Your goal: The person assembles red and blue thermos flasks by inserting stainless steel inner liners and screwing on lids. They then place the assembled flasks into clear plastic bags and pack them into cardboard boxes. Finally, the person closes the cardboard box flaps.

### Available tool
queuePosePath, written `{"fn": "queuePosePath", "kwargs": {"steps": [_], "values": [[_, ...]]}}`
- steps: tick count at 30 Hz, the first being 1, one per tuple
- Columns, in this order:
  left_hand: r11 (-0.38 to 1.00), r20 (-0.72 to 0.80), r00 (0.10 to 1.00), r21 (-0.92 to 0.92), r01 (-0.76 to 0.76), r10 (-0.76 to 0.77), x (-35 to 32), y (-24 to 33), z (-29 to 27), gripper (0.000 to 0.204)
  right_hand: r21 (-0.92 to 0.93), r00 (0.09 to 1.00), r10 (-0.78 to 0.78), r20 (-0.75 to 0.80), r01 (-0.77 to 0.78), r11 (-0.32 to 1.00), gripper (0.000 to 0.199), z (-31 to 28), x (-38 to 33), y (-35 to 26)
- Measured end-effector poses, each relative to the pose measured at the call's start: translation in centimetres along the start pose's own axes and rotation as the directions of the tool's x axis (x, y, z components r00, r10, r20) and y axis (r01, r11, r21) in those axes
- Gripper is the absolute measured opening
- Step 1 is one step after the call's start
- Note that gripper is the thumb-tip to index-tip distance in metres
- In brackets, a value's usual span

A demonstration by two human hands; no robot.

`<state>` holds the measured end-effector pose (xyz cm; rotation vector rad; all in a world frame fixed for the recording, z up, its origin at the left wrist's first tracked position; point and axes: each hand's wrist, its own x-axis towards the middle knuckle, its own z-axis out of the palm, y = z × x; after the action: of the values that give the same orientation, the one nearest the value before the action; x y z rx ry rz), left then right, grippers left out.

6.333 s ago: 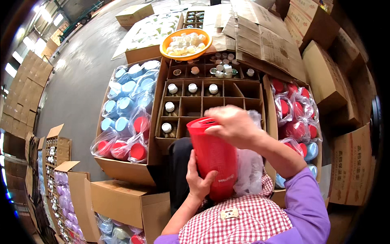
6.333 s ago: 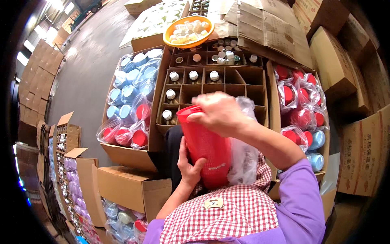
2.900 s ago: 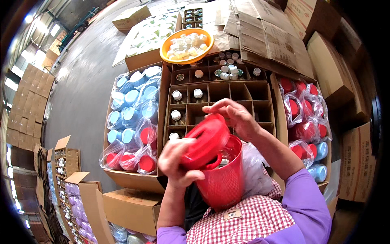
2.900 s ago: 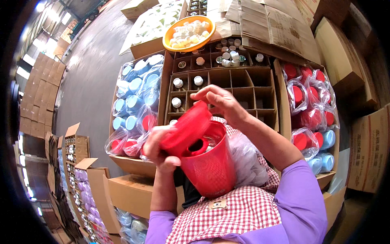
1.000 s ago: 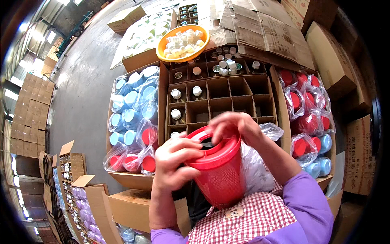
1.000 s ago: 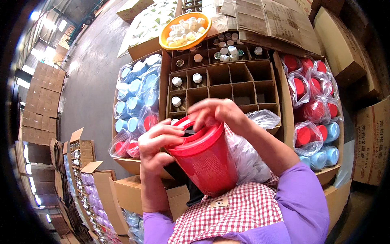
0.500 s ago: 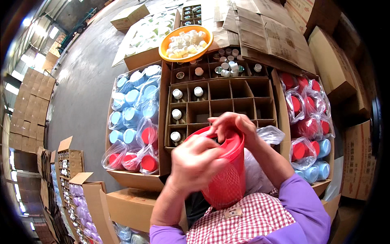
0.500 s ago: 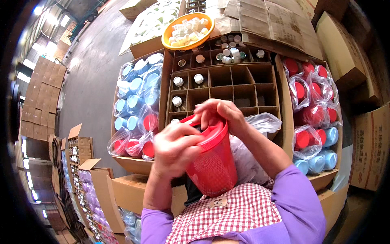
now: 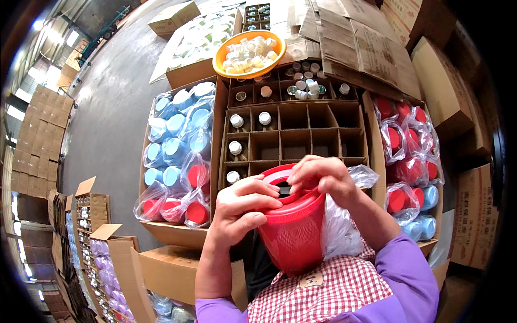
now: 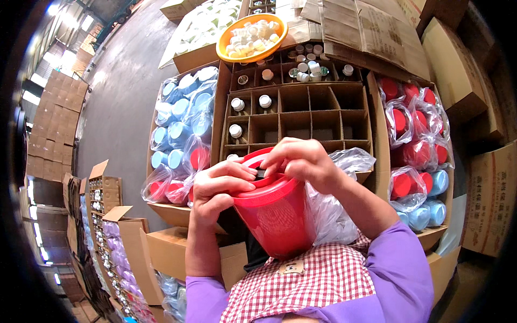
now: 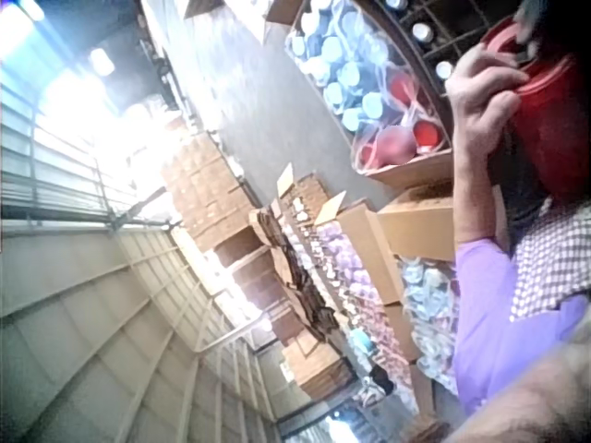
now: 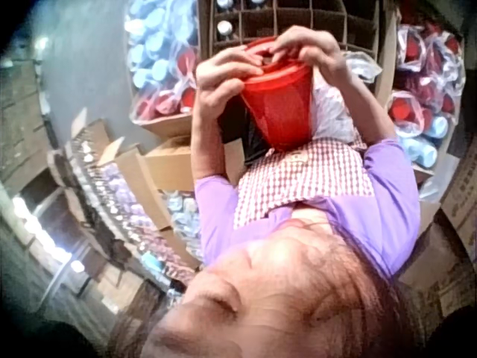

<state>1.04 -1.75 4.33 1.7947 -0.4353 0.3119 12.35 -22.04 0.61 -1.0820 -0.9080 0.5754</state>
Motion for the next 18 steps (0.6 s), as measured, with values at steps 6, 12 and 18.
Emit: {"fn": "queuePosePath", "kwargs": {"steps": [6,12,18], "values": [[0.953,0.0,0.993,0.283,-0.111,0.116,0.9,1.8,2.3,0.017,0.228,0.999,0.006,0.035,-0.014,0.973,0.032,-0.7,0.8,1.8],[0.588,-0.112,0.866,-0.775,0.23,-0.487,-1.6,-5.3,4.5,0.025,0.027,0.837,-0.2,0.51,0.217,0.976,0.021,0.4,3.2,-3.8],[0.253,0.028,0.815,-0.944,0.212,-0.578,-2.8,-6.6,9.8,0.023,-0.516,0.64,0.092,0.763,0.517,0.683,0.027,3.0,4.1,-10.1]]}}
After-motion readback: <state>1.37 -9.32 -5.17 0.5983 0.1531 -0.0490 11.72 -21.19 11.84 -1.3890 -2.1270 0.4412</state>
